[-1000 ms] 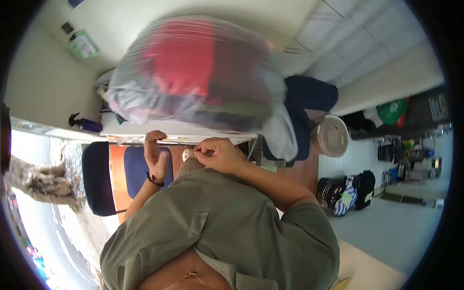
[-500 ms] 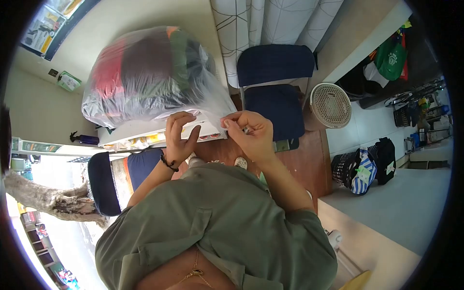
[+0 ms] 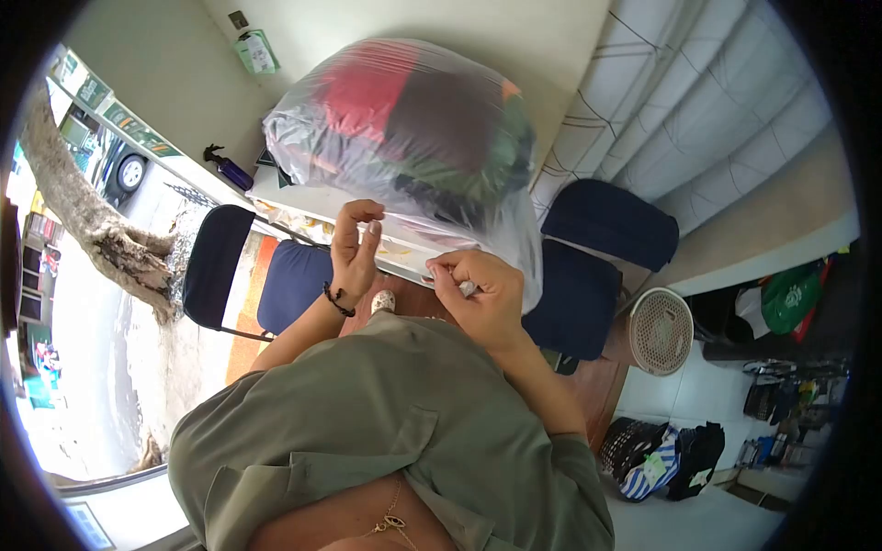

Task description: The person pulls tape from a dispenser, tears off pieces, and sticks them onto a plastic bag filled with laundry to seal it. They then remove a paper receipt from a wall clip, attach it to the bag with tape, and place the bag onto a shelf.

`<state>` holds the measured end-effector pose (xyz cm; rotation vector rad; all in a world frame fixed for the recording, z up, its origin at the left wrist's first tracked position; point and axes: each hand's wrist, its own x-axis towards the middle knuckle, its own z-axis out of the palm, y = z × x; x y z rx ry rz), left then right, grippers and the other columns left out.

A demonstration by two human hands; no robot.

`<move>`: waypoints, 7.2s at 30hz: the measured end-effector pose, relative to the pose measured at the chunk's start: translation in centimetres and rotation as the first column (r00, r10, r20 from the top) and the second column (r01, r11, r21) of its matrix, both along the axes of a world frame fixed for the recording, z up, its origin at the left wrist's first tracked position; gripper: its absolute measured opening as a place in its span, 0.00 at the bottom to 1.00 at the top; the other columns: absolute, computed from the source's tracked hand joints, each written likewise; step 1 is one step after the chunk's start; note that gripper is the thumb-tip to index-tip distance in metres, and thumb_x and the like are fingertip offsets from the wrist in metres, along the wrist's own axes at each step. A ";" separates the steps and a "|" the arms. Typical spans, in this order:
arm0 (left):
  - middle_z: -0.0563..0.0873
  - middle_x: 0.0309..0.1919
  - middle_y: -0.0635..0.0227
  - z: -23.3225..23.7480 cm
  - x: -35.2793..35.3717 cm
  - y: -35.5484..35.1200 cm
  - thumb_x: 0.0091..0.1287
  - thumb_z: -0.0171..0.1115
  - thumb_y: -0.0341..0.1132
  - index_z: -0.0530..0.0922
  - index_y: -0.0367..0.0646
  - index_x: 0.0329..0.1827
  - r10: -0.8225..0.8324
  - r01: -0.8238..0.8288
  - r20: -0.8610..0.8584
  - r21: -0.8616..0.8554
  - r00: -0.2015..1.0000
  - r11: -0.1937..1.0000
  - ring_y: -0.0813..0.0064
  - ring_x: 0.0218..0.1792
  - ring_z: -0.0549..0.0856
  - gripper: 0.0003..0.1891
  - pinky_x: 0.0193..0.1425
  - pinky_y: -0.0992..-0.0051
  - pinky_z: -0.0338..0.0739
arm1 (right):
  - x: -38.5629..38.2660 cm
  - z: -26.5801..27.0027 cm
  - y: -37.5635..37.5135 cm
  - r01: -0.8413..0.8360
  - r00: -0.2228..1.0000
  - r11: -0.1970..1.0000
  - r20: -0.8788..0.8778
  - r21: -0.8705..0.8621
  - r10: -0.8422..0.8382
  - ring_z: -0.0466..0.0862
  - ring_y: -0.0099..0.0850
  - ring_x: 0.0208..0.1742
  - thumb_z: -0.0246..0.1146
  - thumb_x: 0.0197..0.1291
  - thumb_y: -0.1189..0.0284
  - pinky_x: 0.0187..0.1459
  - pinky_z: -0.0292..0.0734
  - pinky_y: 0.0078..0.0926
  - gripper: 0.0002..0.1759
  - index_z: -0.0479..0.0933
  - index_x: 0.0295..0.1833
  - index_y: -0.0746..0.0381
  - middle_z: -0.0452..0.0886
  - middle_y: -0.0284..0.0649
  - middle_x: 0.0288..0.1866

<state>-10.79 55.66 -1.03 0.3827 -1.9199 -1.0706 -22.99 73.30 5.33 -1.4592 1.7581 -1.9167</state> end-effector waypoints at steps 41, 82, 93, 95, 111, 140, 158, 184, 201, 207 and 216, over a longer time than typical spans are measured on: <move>0.76 0.66 0.51 -10.8 1.8 -31.6 0.74 0.49 0.46 0.70 0.35 0.68 -0.248 0.357 -0.277 0.471 0.928 0.807 0.53 0.72 0.69 0.27 0.74 0.62 0.59 | 11.9 -1.1 -33.1 -0.131 0.869 0.972 0.495 0.193 0.019 0.85 0.26 0.42 0.63 0.67 0.77 0.48 0.77 0.20 0.09 0.81 0.48 0.73 0.85 0.46 0.51; 0.84 0.35 0.71 15.1 -14.8 -0.2 0.55 0.71 0.29 0.80 0.45 0.33 -0.198 0.338 0.275 -0.736 0.941 0.587 0.67 0.41 0.81 0.07 0.49 0.68 0.65 | -9.2 -0.1 0.8 -0.011 0.756 0.989 0.648 0.147 -0.088 0.79 0.18 0.31 0.65 0.65 0.73 0.34 0.75 0.16 0.11 0.84 0.49 0.67 0.83 0.31 0.32; 0.81 0.45 0.72 13.8 -24.8 3.3 0.58 0.69 0.34 0.80 0.47 0.30 0.077 0.346 0.435 -0.801 0.897 0.489 0.67 0.50 0.77 0.05 0.54 0.62 0.63 | -22.5 -8.8 0.5 -0.206 0.363 0.958 0.893 -0.202 0.266 0.77 0.18 0.23 0.69 0.63 0.69 0.26 0.73 0.16 0.09 0.82 0.44 0.63 0.83 0.34 0.30; 0.81 0.46 0.71 12.9 -25.3 3.3 0.58 0.69 0.35 0.80 0.47 0.29 0.136 0.340 0.457 -0.801 0.879 0.492 0.67 0.51 0.77 0.05 0.55 0.61 0.63 | -22.6 -10.4 -0.3 -0.198 0.301 0.955 0.914 -0.219 0.272 0.76 0.18 0.22 0.67 0.64 0.68 0.23 0.70 0.16 0.08 0.80 0.39 0.62 0.82 0.33 0.30; 0.79 0.48 0.69 7.4 -26.4 2.5 0.52 0.69 0.35 0.83 0.44 0.33 0.530 0.335 0.518 -0.850 0.672 0.406 0.63 0.57 0.74 0.08 0.59 0.56 0.63 | -22.3 -16.5 -7.5 -0.166 0.248 0.986 0.966 -0.027 0.069 0.66 0.15 0.14 0.78 0.51 0.66 0.14 0.55 0.16 0.16 0.76 0.28 0.59 0.75 0.29 0.21; 0.76 0.65 0.59 8.0 -26.2 2.1 0.68 0.60 0.48 0.80 0.53 0.58 0.576 0.198 0.438 -0.880 0.690 0.432 0.57 0.69 0.70 0.19 0.73 0.46 0.53 | -27.8 -15.4 -8.9 -0.119 0.828 0.993 0.552 0.008 0.095 0.84 0.28 0.49 0.66 0.58 0.77 0.52 0.78 0.25 0.15 0.83 0.52 0.63 0.86 0.38 0.48; 0.76 0.65 0.60 7.9 -26.0 2.2 0.66 0.62 0.48 0.81 0.54 0.58 0.560 0.210 0.443 -0.878 0.700 0.431 0.57 0.69 0.69 0.19 0.72 0.45 0.54 | -31.6 -14.0 -9.1 -0.219 0.848 0.976 0.496 0.006 0.187 0.83 0.25 0.40 0.63 0.63 0.75 0.45 0.78 0.25 0.09 0.80 0.46 0.68 0.85 0.39 0.38; 0.77 0.64 0.61 7.9 -26.0 2.3 0.66 0.61 0.49 0.82 0.53 0.56 0.567 0.211 0.435 -0.884 0.700 0.417 0.57 0.69 0.69 0.19 0.72 0.44 0.54 | -29.6 -13.8 -11.3 -0.015 0.864 1.000 0.503 0.013 0.007 0.79 0.22 0.40 0.59 0.70 0.70 0.45 0.75 0.22 0.10 0.79 0.44 0.67 0.83 0.35 0.38; 0.88 0.43 0.71 8.4 -31.6 -0.3 0.58 0.69 0.39 0.85 0.55 0.43 0.412 0.534 0.665 -0.746 0.623 0.398 0.66 0.54 0.80 0.11 0.69 0.51 0.59 | -25.9 -14.3 -10.6 0.188 0.639 0.970 0.769 -0.152 -0.003 0.85 0.24 0.39 0.64 0.66 0.73 0.41 0.80 0.20 0.09 0.79 0.46 0.69 0.86 0.39 0.38; 0.87 0.36 0.73 8.1 -34.4 -1.9 0.57 0.67 0.36 0.86 0.57 0.30 0.442 0.733 0.773 -0.607 0.455 0.307 0.68 0.50 0.80 0.02 0.68 0.55 0.61 | -24.2 -14.1 -9.9 0.206 0.608 0.962 0.794 -0.182 0.020 0.84 0.22 0.41 0.63 0.66 0.74 0.45 0.78 0.18 0.13 0.76 0.53 0.68 0.85 0.38 0.42; 0.85 0.46 0.70 11.8 -34.6 -2.6 0.61 0.61 0.38 0.88 0.59 0.36 0.485 0.887 0.845 -0.383 0.224 0.257 0.65 0.55 0.78 0.07 0.71 0.56 0.58 | -19.0 -15.4 -8.4 0.125 0.967 0.987 0.211 0.106 -0.145 0.53 0.46 0.80 0.52 0.71 0.54 0.74 0.50 0.48 0.33 0.62 0.75 0.59 0.62 0.44 0.77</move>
